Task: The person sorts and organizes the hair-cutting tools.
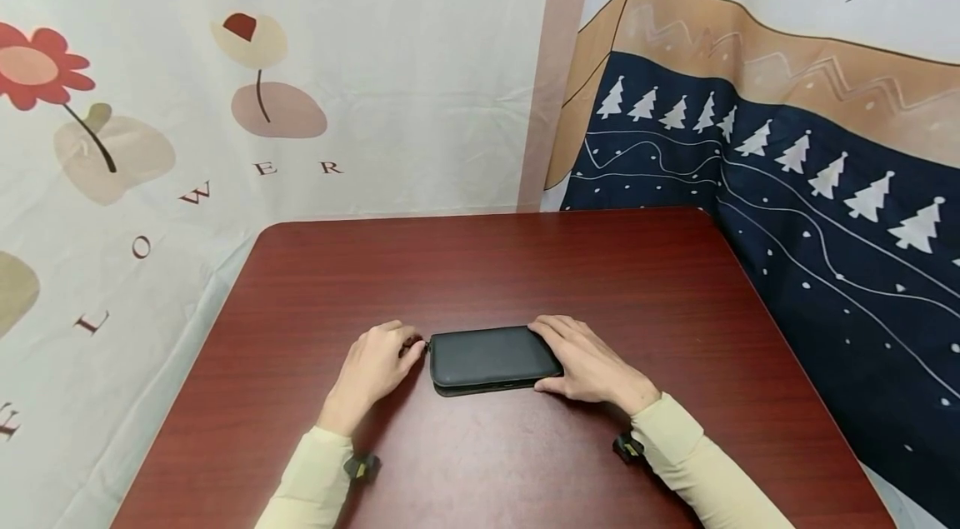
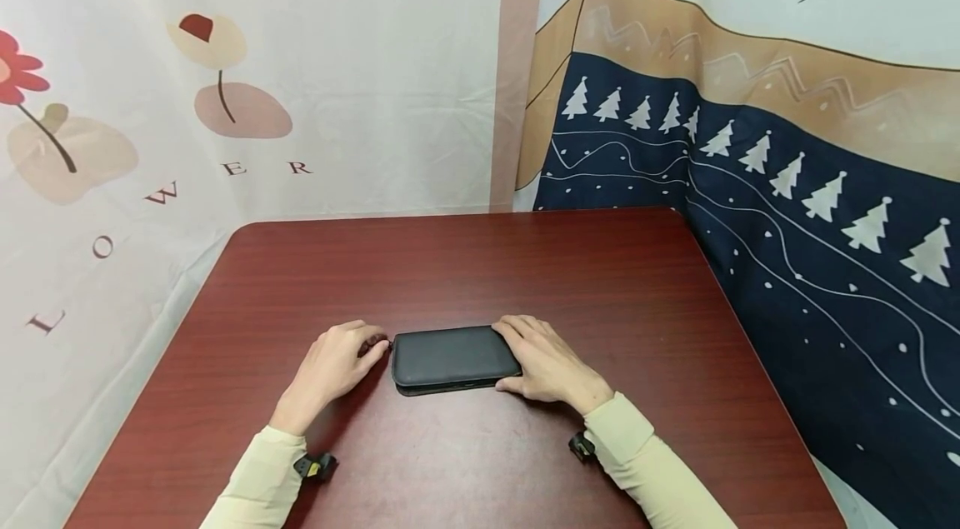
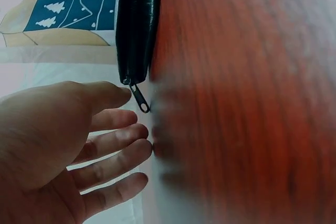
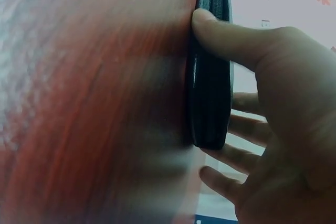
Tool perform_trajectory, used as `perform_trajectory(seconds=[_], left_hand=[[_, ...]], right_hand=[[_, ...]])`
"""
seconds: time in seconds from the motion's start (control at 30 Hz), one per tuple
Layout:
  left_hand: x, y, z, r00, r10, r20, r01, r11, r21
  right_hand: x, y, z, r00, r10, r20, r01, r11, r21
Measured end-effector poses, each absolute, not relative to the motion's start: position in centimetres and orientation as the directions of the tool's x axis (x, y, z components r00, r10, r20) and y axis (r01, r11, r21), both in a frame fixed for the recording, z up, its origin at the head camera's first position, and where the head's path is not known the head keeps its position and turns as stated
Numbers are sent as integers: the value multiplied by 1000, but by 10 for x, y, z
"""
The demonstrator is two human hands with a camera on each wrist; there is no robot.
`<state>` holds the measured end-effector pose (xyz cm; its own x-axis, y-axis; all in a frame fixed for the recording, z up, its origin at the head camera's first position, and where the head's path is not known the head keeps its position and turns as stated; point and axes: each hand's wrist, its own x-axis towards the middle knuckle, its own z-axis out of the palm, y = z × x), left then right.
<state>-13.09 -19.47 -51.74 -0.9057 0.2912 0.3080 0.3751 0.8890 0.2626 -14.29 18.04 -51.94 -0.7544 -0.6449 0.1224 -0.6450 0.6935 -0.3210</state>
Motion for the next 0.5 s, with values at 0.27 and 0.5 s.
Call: perform_trajectory(seconds=[0.27,0.5], left_hand=[[-134,-200,-514,-891,265,367,380,880,285],[-140,-204,-516,-870,265,415,405,865,296]], right_hand=[[-146,189,-521,-766,-616,186,-634,674,-379],[-153,199,-517,-807,-548,218,-587,709,-390]])
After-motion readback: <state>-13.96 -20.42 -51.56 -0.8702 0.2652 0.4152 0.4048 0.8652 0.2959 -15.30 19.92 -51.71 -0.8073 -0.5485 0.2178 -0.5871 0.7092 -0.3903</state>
